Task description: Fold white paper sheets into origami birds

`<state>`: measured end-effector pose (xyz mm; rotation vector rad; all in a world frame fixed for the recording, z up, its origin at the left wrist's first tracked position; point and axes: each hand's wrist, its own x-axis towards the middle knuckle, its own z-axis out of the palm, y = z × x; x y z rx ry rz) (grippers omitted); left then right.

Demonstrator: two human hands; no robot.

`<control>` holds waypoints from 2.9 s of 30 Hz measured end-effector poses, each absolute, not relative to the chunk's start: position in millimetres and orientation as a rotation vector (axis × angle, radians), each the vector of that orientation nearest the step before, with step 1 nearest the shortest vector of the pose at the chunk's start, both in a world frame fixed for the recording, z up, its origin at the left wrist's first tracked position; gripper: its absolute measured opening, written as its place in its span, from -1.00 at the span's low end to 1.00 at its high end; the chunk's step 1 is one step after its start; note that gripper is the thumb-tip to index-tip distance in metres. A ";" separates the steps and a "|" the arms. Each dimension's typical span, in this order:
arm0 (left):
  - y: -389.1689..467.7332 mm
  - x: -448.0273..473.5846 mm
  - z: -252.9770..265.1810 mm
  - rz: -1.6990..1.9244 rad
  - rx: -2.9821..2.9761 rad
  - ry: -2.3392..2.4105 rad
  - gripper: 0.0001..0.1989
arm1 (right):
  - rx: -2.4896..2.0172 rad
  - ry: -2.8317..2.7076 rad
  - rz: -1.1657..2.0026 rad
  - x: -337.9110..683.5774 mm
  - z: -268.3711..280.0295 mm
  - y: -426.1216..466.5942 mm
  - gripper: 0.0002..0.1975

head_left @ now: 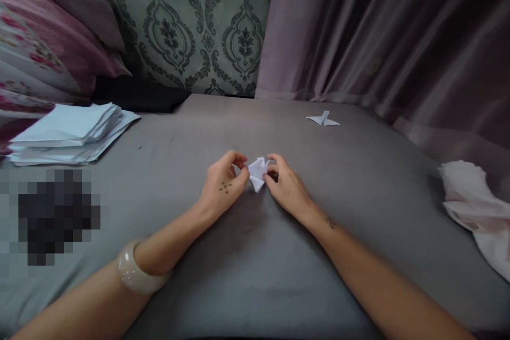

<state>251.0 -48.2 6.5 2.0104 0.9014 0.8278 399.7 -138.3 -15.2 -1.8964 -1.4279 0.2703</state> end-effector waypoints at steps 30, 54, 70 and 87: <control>-40.1 263.5 -7.8 0.643 2.249 0.654 -0.79 | -1.840 -1.406 0.238 388.7 -6.4 -135.0 -0.77; -36.2 261.8 -9.6 0.545 2.306 0.549 -0.78 | -1.599 -0.526 1.296 406.5 10.1 -129.5 -0.88; -36.5 260.5 -8.0 0.551 2.316 0.487 -0.77 | -1.772 -0.594 1.265 402.1 14.2 -126.9 -0.78; -32.0 262.5 -16.5 0.523 2.137 0.526 -0.68 | -1.549 -0.506 1.291 406.8 9.1 -128.1 -0.87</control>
